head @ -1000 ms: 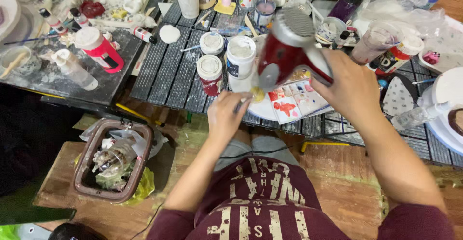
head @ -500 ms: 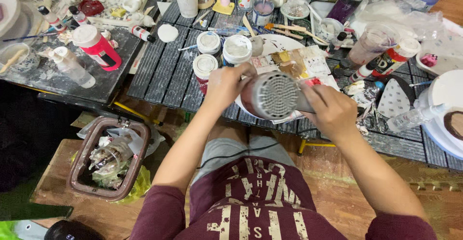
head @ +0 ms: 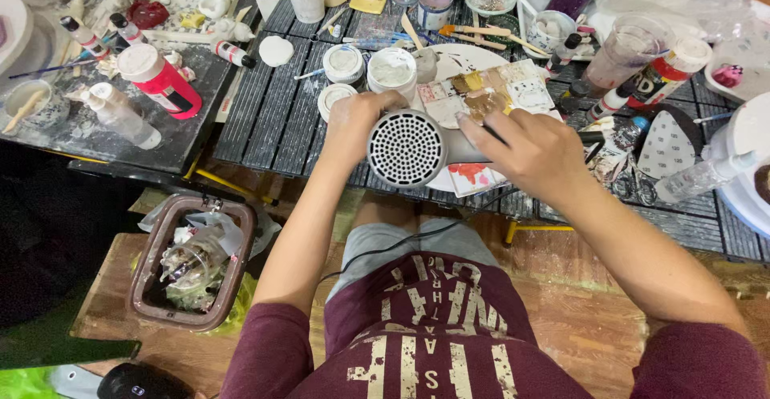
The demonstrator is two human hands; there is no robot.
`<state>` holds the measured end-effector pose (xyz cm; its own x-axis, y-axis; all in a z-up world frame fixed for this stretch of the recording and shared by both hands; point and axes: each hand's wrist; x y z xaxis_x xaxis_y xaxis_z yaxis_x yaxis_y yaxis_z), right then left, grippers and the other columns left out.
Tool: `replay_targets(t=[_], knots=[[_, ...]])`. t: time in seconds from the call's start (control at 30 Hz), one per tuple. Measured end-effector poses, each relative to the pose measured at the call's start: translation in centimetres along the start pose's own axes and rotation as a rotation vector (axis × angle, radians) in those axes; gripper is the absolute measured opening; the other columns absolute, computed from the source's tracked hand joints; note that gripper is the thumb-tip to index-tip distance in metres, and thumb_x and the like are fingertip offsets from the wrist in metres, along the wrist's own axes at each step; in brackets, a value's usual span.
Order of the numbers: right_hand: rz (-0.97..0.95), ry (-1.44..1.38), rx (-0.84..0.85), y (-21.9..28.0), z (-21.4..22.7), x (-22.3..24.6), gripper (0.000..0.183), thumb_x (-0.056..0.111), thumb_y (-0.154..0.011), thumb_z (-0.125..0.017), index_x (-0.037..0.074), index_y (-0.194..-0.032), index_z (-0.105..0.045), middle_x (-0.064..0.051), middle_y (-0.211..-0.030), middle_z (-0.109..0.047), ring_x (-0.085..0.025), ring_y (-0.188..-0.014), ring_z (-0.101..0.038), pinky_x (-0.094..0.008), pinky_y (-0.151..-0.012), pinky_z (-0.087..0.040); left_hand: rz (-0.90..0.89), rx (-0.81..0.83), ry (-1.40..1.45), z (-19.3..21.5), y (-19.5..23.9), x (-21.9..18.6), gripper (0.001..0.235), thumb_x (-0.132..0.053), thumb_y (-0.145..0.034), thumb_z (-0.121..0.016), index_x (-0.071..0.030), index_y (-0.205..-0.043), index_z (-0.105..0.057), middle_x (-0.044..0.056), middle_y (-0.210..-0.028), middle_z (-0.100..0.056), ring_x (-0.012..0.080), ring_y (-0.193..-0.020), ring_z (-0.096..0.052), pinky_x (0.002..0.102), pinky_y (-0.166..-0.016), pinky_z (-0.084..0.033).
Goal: The person paints a small round object with a brush, dries it with a hairdryer, and then shapes a piece of clay by hand. The person places the painted object on a nearby tray and continues to roll and shape the clay on a white plate.
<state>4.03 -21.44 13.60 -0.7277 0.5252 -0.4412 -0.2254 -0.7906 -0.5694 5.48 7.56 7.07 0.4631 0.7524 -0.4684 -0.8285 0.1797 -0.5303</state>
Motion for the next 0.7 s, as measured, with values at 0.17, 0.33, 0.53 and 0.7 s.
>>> replay_targets(t=[0.17, 0.33, 0.53, 0.7], knots=[[-0.058, -0.025, 0.026, 1.2, 0.0, -0.6, 0.05, 0.014, -0.08, -0.075, 0.017, -0.13, -0.07, 0.0, -0.092, -0.061, -0.018, -0.074, -0.064, -0.032, -0.061, -0.052, -0.016, -0.029, -0.013, -0.3, 0.1, 0.0, 0.019, -0.018, -0.081, -0.08, -0.017, -0.099, -0.075, 0.012, -0.081, -0.074, 0.0329, -0.078, -0.072, 0.044, -0.065, -0.053], [-0.318, -0.178, 0.164, 3.5, -0.8, -1.6, 0.067, 0.03, -0.069, -0.088, 0.011, -0.13, -0.07, -0.007, -0.096, -0.066, -0.024, -0.076, -0.068, -0.037, -0.061, -0.054, -0.048, -0.064, 0.026, -0.3, 0.6, 0.1, 0.017, -0.024, -0.085, -0.081, -0.017, -0.098, -0.074, 0.009, -0.083, -0.075, 0.0292, -0.076, -0.072, 0.041, -0.063, -0.054], [-0.557, -0.332, 0.11, 4.1, -2.4, -3.2, 0.061, 0.026, -0.081, -0.087, 0.003, -0.133, -0.064, -0.016, -0.121, -0.07, -0.036, -0.1, -0.071, -0.044, -0.081, -0.057, -0.001, -0.082, -0.038, 0.2, 2.7, -0.8, 0.016, -0.026, -0.085, -0.082, -0.018, -0.097, -0.075, 0.008, -0.074, -0.069, 0.0289, -0.068, -0.068, 0.042, -0.059, -0.051], [-0.675, -0.451, 0.171, 2.8, -3.7, -3.5, 0.056, 0.02, -0.08, -0.083, 0.003, -0.13, -0.064, -0.019, -0.111, -0.071, -0.04, -0.098, -0.07, -0.047, -0.082, -0.055, 0.02, -0.12, -0.055, 0.1, 5.0, -1.8, 0.013, -0.027, -0.086, -0.081, -0.019, -0.095, -0.076, 0.007, -0.071, -0.067, 0.0266, -0.065, -0.067, 0.041, -0.057, -0.05]])
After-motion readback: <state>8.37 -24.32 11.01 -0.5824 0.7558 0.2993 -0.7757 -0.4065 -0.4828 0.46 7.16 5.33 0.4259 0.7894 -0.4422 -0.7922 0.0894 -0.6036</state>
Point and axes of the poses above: each hand's wrist, its own y-axis away from the middle knuckle, its own z-axis out of the back of the hand, x = y × z
